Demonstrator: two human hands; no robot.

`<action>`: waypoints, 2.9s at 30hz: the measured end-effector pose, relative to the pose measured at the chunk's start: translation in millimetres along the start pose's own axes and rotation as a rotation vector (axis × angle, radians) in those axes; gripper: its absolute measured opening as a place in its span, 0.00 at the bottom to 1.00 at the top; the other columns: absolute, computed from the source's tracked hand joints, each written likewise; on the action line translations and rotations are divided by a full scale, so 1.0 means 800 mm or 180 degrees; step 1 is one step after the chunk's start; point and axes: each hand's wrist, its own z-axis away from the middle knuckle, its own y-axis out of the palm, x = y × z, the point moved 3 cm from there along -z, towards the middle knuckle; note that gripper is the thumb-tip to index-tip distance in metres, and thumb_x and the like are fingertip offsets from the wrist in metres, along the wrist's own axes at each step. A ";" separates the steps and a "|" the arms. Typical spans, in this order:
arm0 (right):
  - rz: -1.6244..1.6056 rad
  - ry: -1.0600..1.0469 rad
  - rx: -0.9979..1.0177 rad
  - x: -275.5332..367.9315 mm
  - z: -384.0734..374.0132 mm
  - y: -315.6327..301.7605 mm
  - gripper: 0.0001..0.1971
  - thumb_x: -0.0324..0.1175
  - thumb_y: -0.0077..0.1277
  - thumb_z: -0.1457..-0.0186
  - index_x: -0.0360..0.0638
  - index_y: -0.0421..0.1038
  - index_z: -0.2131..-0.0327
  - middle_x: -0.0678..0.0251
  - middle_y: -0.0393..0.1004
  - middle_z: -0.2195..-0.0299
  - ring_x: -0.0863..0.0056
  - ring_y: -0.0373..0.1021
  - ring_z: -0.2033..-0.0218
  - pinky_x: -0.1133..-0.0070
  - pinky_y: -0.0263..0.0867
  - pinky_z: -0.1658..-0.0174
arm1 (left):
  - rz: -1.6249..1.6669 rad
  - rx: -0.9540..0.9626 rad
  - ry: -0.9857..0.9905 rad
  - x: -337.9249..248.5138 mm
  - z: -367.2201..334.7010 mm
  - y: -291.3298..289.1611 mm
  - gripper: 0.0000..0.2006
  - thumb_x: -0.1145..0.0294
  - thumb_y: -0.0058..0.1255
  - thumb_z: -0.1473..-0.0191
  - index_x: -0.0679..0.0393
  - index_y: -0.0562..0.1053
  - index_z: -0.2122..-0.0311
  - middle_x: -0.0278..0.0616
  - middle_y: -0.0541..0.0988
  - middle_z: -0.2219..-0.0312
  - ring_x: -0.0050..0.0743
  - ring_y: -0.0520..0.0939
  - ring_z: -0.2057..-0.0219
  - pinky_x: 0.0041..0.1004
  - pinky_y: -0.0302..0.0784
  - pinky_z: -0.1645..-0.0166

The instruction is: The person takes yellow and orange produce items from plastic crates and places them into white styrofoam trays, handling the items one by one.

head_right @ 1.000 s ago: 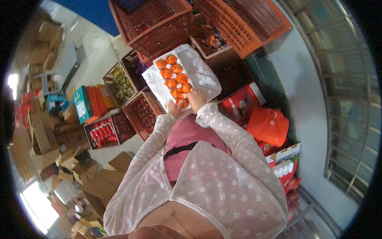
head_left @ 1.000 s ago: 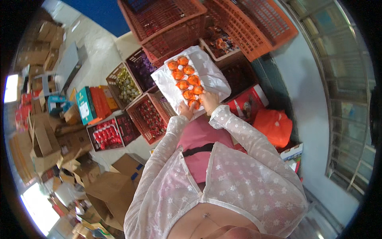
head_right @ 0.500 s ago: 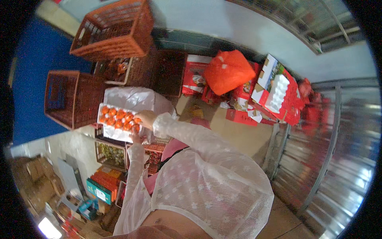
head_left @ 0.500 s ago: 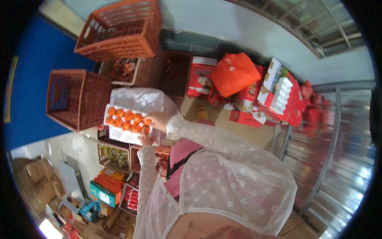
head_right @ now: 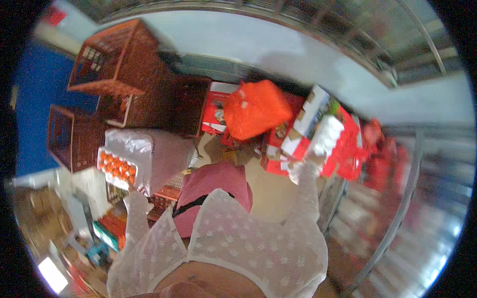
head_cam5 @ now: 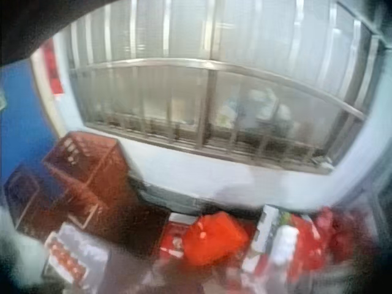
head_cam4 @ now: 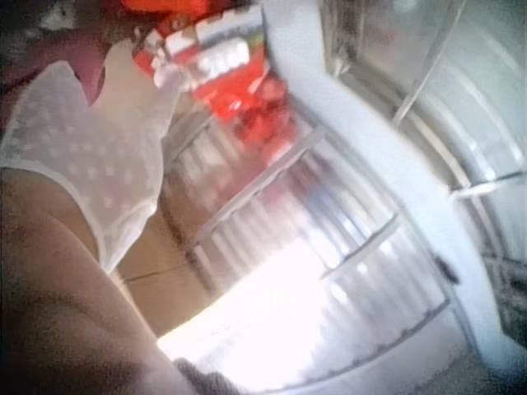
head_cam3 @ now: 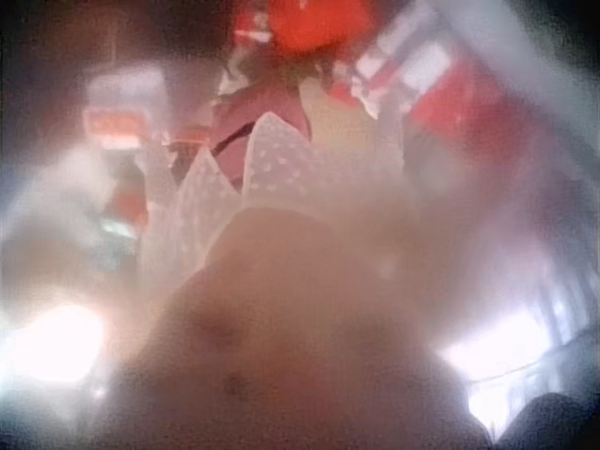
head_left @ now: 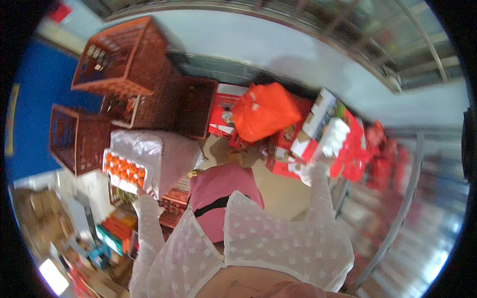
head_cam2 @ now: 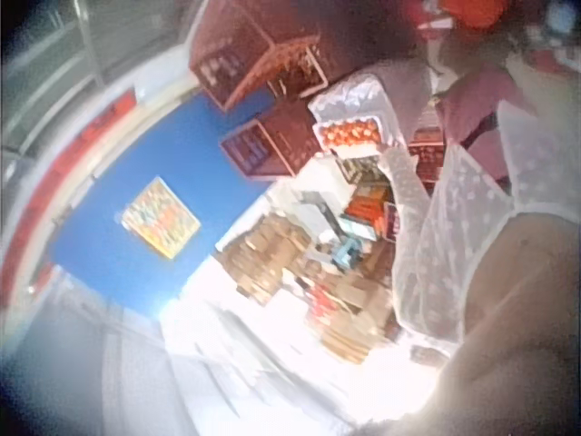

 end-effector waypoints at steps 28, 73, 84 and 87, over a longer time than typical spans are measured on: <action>0.1598 -0.0802 0.2104 0.044 -0.082 0.085 0.20 0.43 0.41 0.47 0.45 0.69 0.54 0.61 0.72 0.57 0.65 0.70 0.57 0.68 0.67 0.56 | 0.0564 -0.1230 0.0846 0.059 0.059 -0.014 0.26 0.60 0.54 0.48 0.62 0.60 0.50 0.43 0.76 0.74 0.25 0.74 0.83 0.26 0.70 0.82; 0.1501 -0.2007 0.6089 0.279 0.834 0.340 0.23 0.41 0.40 0.43 0.39 0.60 0.47 0.63 0.69 0.55 0.72 0.68 0.55 0.75 0.65 0.53 | 0.4220 -0.2619 -0.0265 0.531 0.216 -0.177 0.29 0.67 0.60 0.53 0.62 0.52 0.55 0.49 0.70 0.61 0.34 0.74 0.60 0.31 0.75 0.59; 0.3188 -0.1569 0.5858 0.095 0.968 0.652 0.16 0.35 0.51 0.50 0.39 0.70 0.57 0.66 0.74 0.62 0.77 0.71 0.63 0.79 0.67 0.59 | 0.3754 -0.3202 -0.0792 0.925 0.024 -0.087 0.27 0.69 0.58 0.51 0.64 0.54 0.53 0.50 0.66 0.58 0.34 0.70 0.57 0.29 0.68 0.53; 0.3074 -0.2618 0.6000 0.092 0.931 0.822 0.23 0.33 0.53 0.52 0.36 0.64 0.52 0.62 0.72 0.60 0.72 0.71 0.62 0.75 0.68 0.60 | 0.3457 -0.3354 -0.0997 0.977 -0.020 -0.087 0.28 0.71 0.58 0.53 0.64 0.54 0.52 0.50 0.65 0.57 0.35 0.67 0.55 0.30 0.65 0.49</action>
